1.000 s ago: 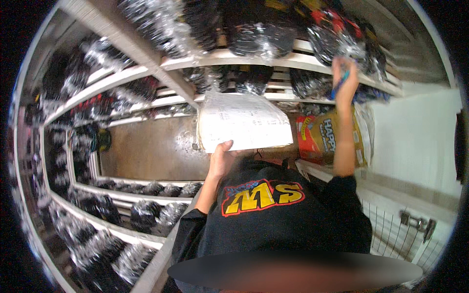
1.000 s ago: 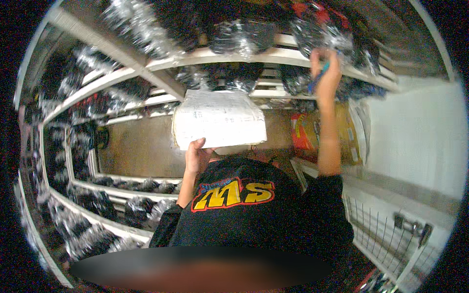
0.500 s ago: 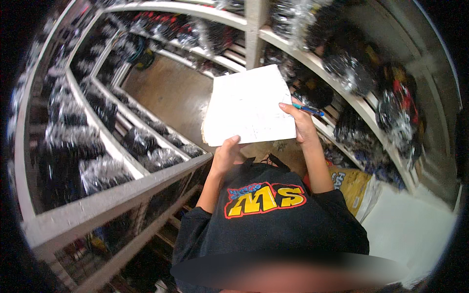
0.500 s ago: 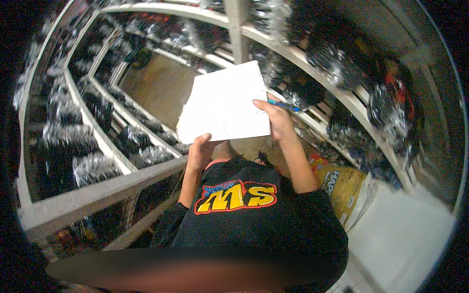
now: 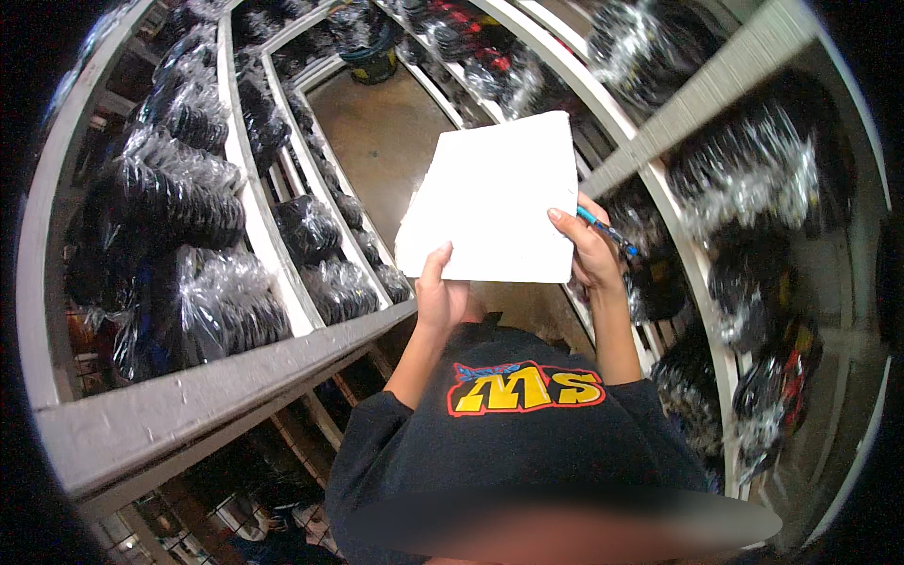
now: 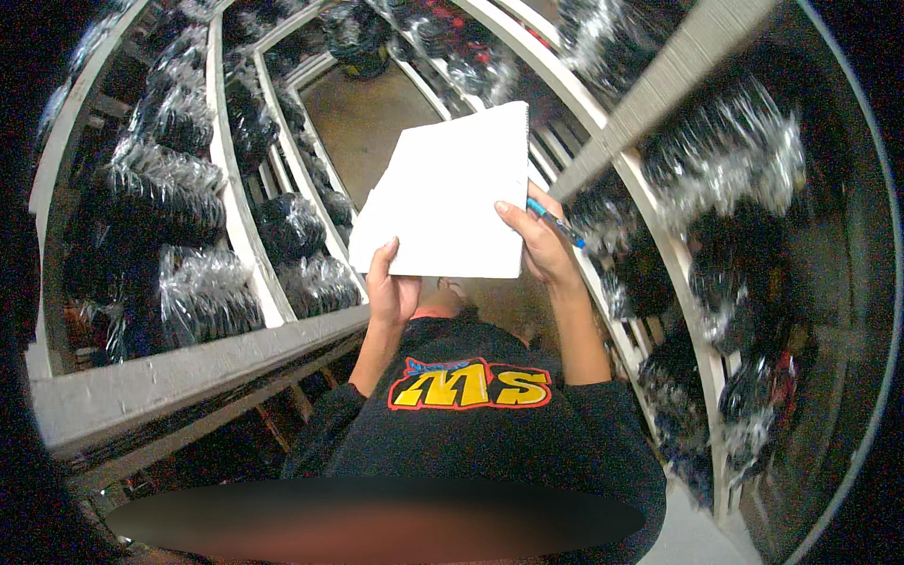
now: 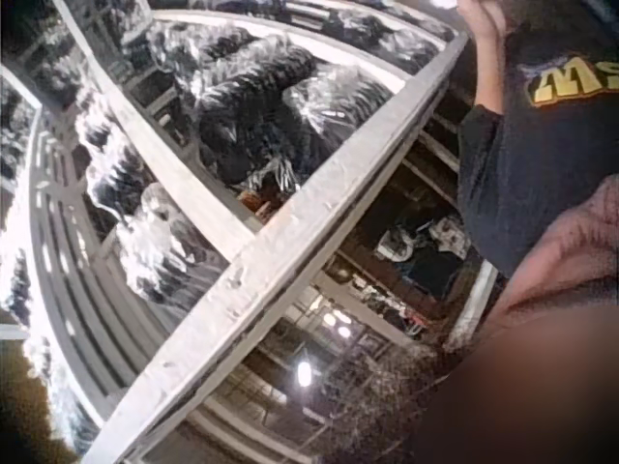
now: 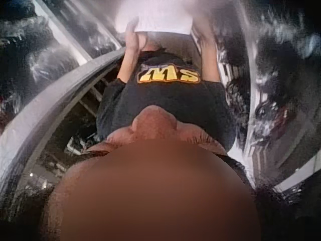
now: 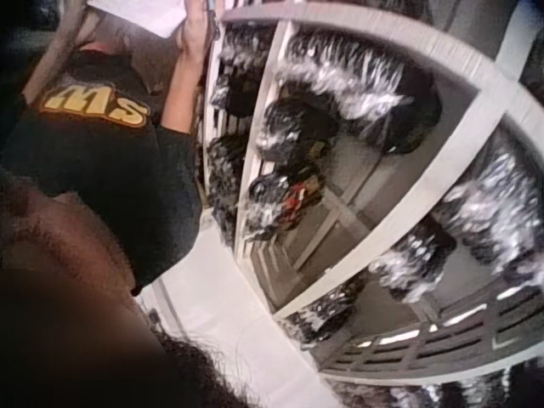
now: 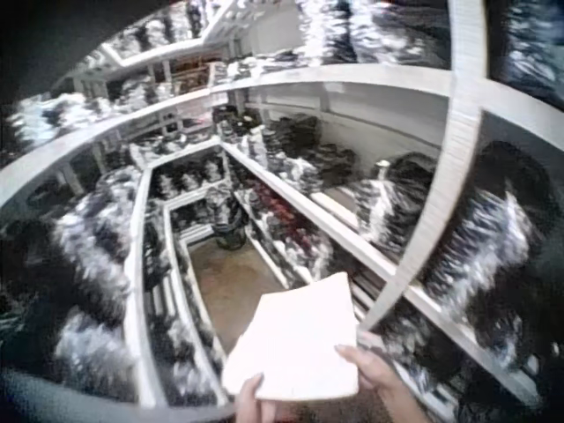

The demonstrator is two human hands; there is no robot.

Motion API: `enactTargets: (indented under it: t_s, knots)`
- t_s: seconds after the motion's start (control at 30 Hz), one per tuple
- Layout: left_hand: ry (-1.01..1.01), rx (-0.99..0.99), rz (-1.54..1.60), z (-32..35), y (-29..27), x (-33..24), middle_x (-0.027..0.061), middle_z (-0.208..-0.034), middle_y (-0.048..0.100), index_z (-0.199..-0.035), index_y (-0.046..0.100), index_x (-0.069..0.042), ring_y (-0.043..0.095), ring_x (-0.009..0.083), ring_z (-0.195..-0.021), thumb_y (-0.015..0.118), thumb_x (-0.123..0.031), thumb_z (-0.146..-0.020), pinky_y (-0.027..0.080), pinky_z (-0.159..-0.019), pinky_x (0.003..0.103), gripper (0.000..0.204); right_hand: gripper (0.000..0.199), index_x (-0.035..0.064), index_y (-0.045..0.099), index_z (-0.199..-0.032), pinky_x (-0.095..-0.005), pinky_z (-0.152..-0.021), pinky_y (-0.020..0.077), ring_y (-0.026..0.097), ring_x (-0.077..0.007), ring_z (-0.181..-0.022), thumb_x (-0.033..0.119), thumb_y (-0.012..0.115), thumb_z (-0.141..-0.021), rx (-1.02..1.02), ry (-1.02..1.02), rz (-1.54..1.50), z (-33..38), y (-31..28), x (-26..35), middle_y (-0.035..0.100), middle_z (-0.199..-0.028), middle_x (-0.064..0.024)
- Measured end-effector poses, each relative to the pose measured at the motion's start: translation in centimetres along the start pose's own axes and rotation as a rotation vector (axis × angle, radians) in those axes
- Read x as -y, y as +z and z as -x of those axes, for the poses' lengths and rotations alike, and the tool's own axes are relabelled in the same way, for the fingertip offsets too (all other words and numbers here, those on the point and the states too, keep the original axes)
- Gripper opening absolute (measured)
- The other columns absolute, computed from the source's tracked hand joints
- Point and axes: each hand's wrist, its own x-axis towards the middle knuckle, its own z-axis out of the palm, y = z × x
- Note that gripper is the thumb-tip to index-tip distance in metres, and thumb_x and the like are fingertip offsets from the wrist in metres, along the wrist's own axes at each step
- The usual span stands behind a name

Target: The person walks through a warehouse aisle, picks up plastic-wrapped shoe packages from shelves, and writes on a notepad with a pen. They repeat this process for several items, then carry the notepad and a package to a workbench area.

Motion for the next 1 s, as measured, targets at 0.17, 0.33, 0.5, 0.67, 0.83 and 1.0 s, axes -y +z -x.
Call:
enactTargets:
  t_s: [0.17, 0.33, 0.5, 0.67, 0.83, 1.0]
  knots:
    - [0.119, -0.086, 0.012, -5.7, 0.4, -3.3, 0.0121, -0.118, 0.048, -0.122, 0.039, 0.001, 0.047, 0.0226, -0.109, 0.046, -0.009, -0.086, 0.036, -0.095, 0.038, 0.037, 0.029, -0.0054, 0.053, -0.105, -0.0274, -0.077, 0.0474, 0.058, -0.0159, -0.087, 0.011, 0.057, -0.082, 0.020, 0.161, -0.127, -7.0, 1.3, -1.1, 0.060, -0.097, -0.0117]
    - [0.237, -0.135, -0.146, -9.2, 0.4, -5.8, 0.0113, -0.116, 0.049, -0.122, 0.040, 0.000, 0.048, 0.0213, -0.109, 0.049, -0.007, -0.085, 0.036, -0.095, 0.037, 0.038, 0.025, -0.0041, 0.053, -0.104, -0.0276, -0.068, 0.0524, 0.062, -0.0176, -0.079, 0.010, 0.055, -0.083, -0.020, 0.380, -0.337, -15.1, 3.0, -4.3, 0.061, -0.095, -0.0129]
    - [0.255, -0.184, -0.201, -12.7, -0.4, -8.1, 0.0111, -0.116, 0.050, -0.121, 0.040, 0.002, 0.048, 0.0216, -0.108, 0.049, -0.007, -0.085, 0.038, -0.093, 0.036, 0.038, 0.027, -0.0044, 0.052, -0.108, -0.0265, -0.072, 0.0510, 0.061, -0.0161, -0.082, 0.007, 0.054, -0.084, 0.152, 0.338, -0.306, -22.4, 3.9, -5.9, 0.060, -0.097, -0.0114]
    - [0.127, -0.232, -0.097, -18.7, -0.7, -9.6, 0.0129, -0.117, 0.050, -0.121, 0.039, 0.001, 0.051, 0.0235, -0.106, 0.046, -0.012, -0.088, 0.041, -0.091, 0.038, 0.037, 0.036, -0.0083, 0.049, -0.113, -0.0280, -0.077, 0.0458, 0.057, -0.0179, -0.090, 0.015, 0.054, -0.086, 0.294, 0.385, 0.123, -31.0, 6.1, -6.0, 0.059, -0.102, -0.0125]
    - [0.329, -0.237, -0.007, -23.1, 1.0, -10.5, 0.0155, -0.119, 0.048, -0.122, 0.037, 0.004, 0.050, 0.0265, -0.109, 0.040, -0.014, -0.090, 0.041, -0.093, 0.042, 0.036, 0.049, -0.0005, 0.034, -0.129, -0.0289, -0.062, 0.0443, 0.054, -0.0155, -0.068, 0.031, 0.040, -0.093, 0.174, -0.320, 0.674, -34.5, 9.4, -2.2, 0.062, -0.087, -0.0137]
    - [0.417, -0.207, 0.058, -24.5, 2.6, -11.1, 0.0161, -0.125, 0.043, -0.127, 0.032, 0.001, 0.045, 0.0280, -0.113, 0.035, -0.013, -0.092, 0.035, -0.098, 0.045, 0.038, 0.031, 0.0002, 0.063, -0.074, -0.0195, -0.051, 0.0367, 0.046, -0.0055, -0.054, 0.027, 0.054, -0.086, 0.546, 0.089, 0.393, -32.8, 13.5, -1.8, 0.057, -0.060, -0.0009]
